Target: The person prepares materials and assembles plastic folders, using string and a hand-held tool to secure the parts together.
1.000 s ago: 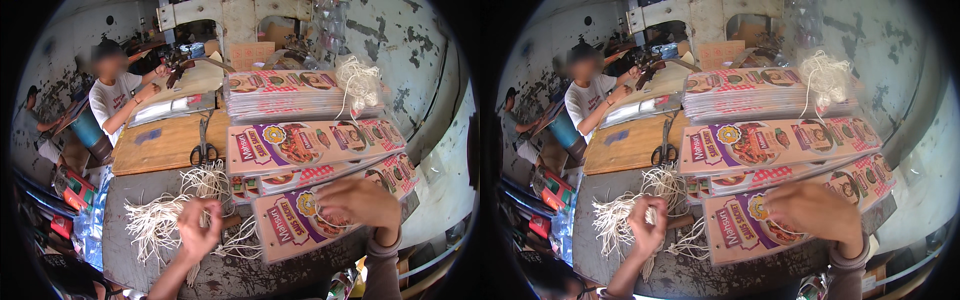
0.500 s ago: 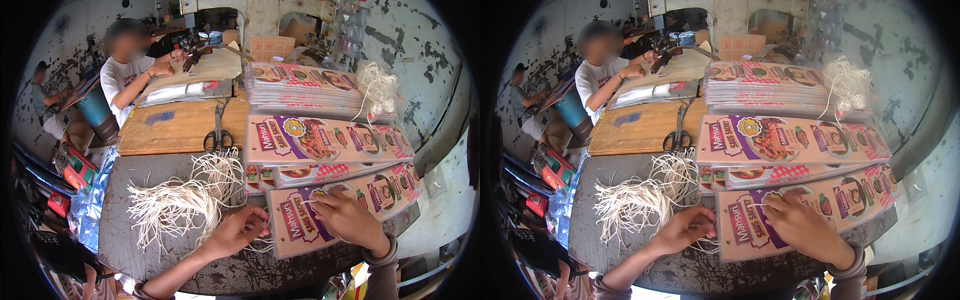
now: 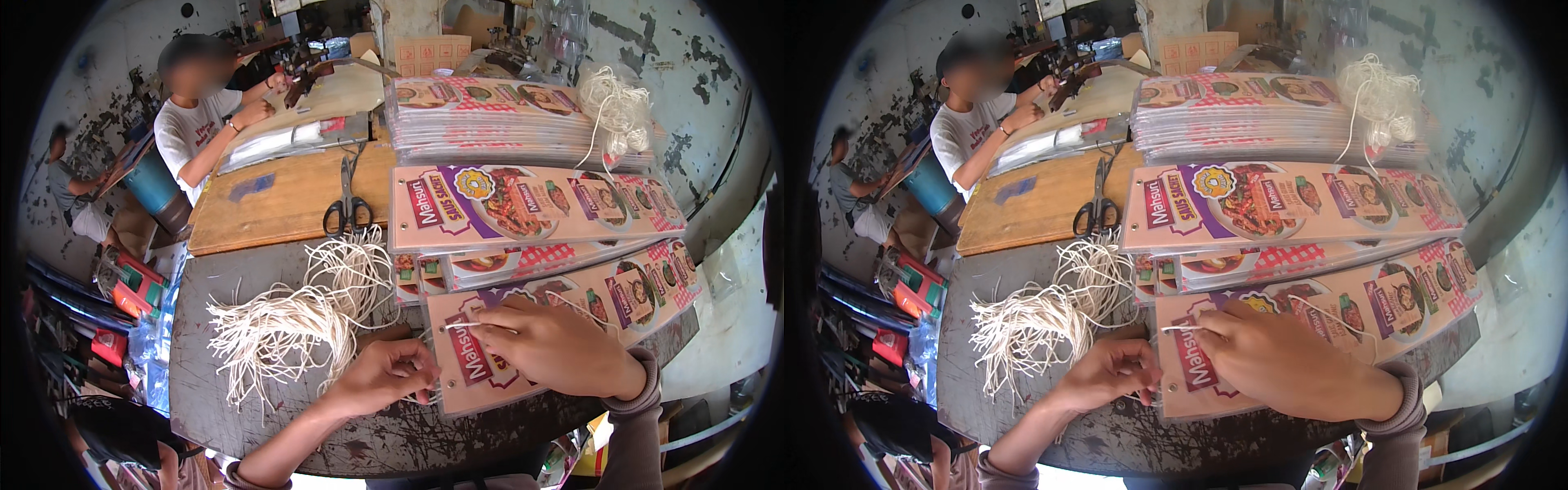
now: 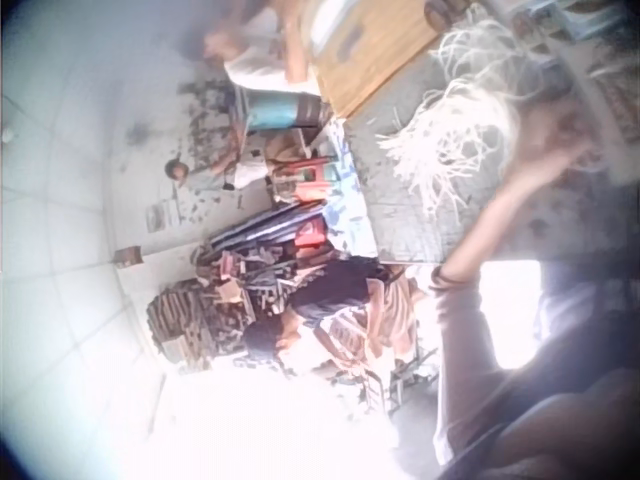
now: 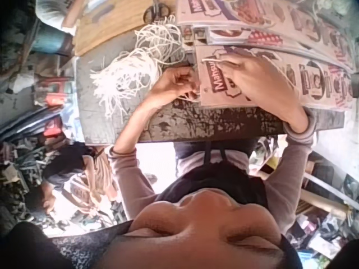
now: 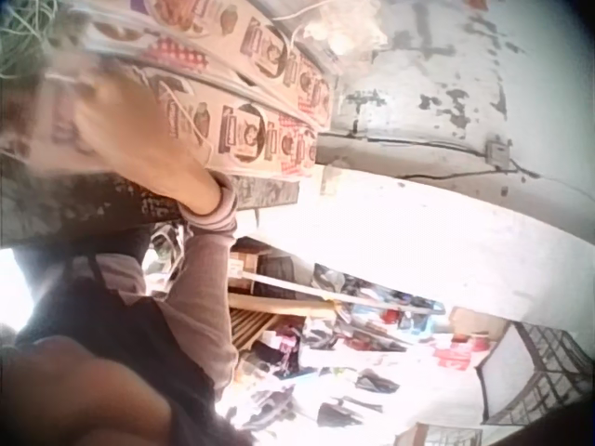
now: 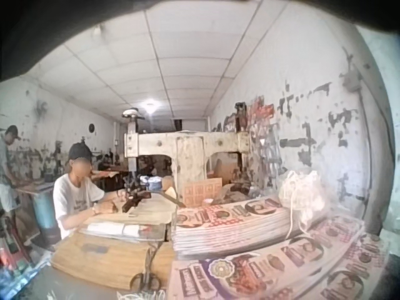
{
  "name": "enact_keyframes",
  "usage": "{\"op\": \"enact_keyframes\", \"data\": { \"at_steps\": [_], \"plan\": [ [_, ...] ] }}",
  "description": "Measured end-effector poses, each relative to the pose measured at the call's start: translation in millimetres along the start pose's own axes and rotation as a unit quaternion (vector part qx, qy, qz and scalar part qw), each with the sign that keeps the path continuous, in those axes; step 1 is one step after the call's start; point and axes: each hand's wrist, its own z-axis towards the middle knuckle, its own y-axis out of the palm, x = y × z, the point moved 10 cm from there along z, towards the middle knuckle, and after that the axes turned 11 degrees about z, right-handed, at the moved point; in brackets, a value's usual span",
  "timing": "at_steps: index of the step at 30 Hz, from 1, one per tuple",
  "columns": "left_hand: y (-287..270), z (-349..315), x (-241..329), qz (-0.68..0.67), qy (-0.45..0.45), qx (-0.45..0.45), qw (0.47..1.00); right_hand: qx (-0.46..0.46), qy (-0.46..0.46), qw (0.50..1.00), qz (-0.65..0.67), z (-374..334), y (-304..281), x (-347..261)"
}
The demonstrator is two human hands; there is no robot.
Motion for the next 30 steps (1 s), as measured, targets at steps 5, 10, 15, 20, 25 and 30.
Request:
{"op": "enact_keyframes", "data": {
  "at_steps": [5, 10, 15, 20, 25, 30],
  "plan": [
    [-3, -1, 1, 0.012, -0.034, -0.043, 0.998, 0.009, -0.071, 0.984, 0.165, -1, -12, -19],
    [1, -9, -3, 0.038, -0.075, -0.137, 0.987, -0.095, 0.001, 0.978, 0.188, 5, 7, -22],
    [16, -13, 2, 0.008, -0.081, -0.178, 0.981, -0.037, -0.062, 0.976, 0.204, 8, 5, -26],
    [17, -10, 0, -0.019, -0.069, -0.170, 0.983, -0.012, -0.071, 0.972, 0.222, 11, 5, -27],
    [16, -13, -3, -0.014, -0.094, -0.177, 0.980, 0.001, -0.091, 0.970, 0.227, 12, 4, -32],
    [15, -13, -1, -0.002, -0.072, -0.183, 0.981, -0.006, -0.081, 0.970, 0.230, 13, 5, -34]
  ]
}}
